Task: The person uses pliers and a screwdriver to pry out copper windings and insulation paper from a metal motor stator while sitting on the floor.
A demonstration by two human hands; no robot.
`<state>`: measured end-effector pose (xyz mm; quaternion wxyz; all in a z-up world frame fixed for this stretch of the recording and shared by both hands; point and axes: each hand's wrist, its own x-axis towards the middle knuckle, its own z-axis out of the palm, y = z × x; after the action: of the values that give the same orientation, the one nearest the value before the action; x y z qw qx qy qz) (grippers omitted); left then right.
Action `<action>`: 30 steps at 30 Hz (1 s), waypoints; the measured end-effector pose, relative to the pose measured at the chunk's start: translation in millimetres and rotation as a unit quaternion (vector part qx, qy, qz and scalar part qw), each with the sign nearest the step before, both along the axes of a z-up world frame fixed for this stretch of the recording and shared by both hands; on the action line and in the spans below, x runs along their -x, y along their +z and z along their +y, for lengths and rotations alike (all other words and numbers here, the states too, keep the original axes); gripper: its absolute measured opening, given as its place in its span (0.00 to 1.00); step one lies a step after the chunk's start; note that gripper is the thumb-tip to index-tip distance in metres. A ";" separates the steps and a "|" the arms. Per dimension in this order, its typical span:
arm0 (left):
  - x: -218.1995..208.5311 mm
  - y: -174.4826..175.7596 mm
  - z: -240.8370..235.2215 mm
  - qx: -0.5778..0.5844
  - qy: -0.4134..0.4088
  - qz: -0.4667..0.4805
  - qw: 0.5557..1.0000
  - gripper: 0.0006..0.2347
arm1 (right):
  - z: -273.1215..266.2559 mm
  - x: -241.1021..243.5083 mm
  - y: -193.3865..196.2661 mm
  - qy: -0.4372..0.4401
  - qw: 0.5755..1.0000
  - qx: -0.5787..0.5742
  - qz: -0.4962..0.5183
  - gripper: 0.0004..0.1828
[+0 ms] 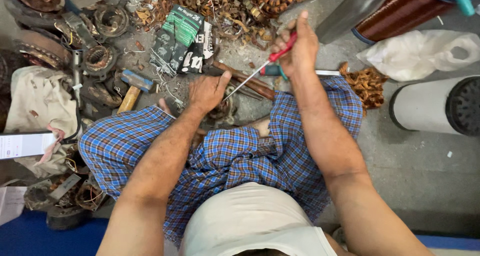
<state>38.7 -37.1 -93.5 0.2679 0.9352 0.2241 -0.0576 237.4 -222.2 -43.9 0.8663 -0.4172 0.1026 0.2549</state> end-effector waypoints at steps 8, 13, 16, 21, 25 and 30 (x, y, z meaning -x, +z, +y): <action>-4.1 3.4 4.4 -0.020 -0.003 -0.140 0.990 0.32 | -16.0 -45.0 -67.3 0.007 0.995 0.099 -0.028 0.18; 0.8 21.5 1.0 -0.039 -0.014 -0.153 0.987 0.30 | -20.6 -53.6 -110.4 0.012 0.990 0.132 0.045 0.16; 13.0 30.9 -6.7 -0.065 -0.029 -0.229 0.971 0.29 | -17.7 -51.6 -129.2 0.039 0.991 0.123 0.046 0.15; 6.7 53.2 -2.4 -0.086 -0.044 -0.214 0.972 0.26 | -3.6 -49.8 -103.3 0.049 0.983 0.139 0.108 0.15; -4.6 68.3 7.5 0.006 0.021 -0.108 0.994 0.23 | -11.3 -26.3 -40.1 -0.028 0.997 0.031 -0.064 0.11; -3.3 54.4 5.7 -0.007 0.037 -0.089 0.995 0.22 | -18.2 13.7 18.5 0.020 0.946 -0.072 -0.314 0.11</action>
<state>42.0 -31.4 -39.0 0.2826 0.9296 0.2337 0.0373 223.7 -240.4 -25.4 0.8770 -0.4146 -0.2019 0.1350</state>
